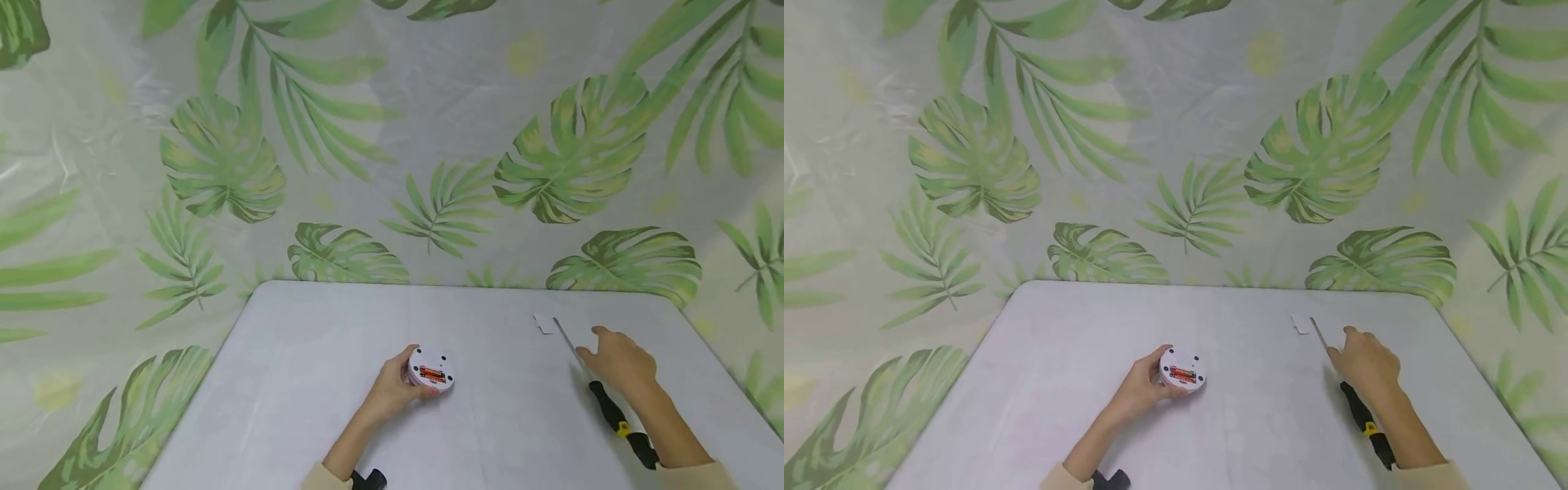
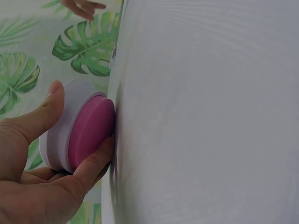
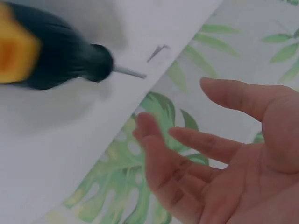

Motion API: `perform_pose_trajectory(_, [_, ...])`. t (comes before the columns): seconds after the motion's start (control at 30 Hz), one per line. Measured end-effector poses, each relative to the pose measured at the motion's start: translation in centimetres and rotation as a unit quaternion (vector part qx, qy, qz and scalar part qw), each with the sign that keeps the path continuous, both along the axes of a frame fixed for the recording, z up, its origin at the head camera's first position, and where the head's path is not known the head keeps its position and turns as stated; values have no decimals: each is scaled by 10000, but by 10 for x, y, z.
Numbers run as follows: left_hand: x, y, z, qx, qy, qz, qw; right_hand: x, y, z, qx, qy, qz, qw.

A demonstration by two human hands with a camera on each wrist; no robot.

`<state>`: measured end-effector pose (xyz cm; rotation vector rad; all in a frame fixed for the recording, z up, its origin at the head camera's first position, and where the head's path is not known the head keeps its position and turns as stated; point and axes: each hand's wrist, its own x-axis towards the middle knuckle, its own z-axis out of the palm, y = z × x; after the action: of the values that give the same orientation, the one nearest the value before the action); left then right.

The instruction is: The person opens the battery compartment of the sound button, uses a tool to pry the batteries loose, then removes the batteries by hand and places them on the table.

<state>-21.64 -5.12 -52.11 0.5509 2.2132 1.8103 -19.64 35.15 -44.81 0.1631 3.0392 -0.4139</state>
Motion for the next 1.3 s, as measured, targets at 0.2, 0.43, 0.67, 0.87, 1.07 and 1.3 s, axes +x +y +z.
perform_pose_trajectory(0.2, [1, -4, -3, -119, 24, 60, 9999, 33, -6, -21, 220, -197, 56, 9995])
perform_pose_trajectory(0.43, [-1, -5, -3, -280, 140, 33, 9995, 48, -15, -44, 213, -306, 54, 9993])
perform_pose_trajectory(0.67, [-4, -6, -1, -360, 171, 102, 9992, 53, -11, -41, -29, 561, -70, 9984])
perform_pose_trajectory(0.87, [-2, -6, -6, -317, -32, 128, 9994, 60, -13, -28, -493, 2769, -635, 9575])
perform_pose_trajectory(1.07, [-3, -7, -5, -303, -44, 38, 9995, 56, -18, -7, -1926, 3287, -57, 9246])
perform_pose_trajectory(1.3, [-4, -6, -1, -165, -104, -54, 9998, 51, -25, 2, -2812, 2014, 1264, 9297])
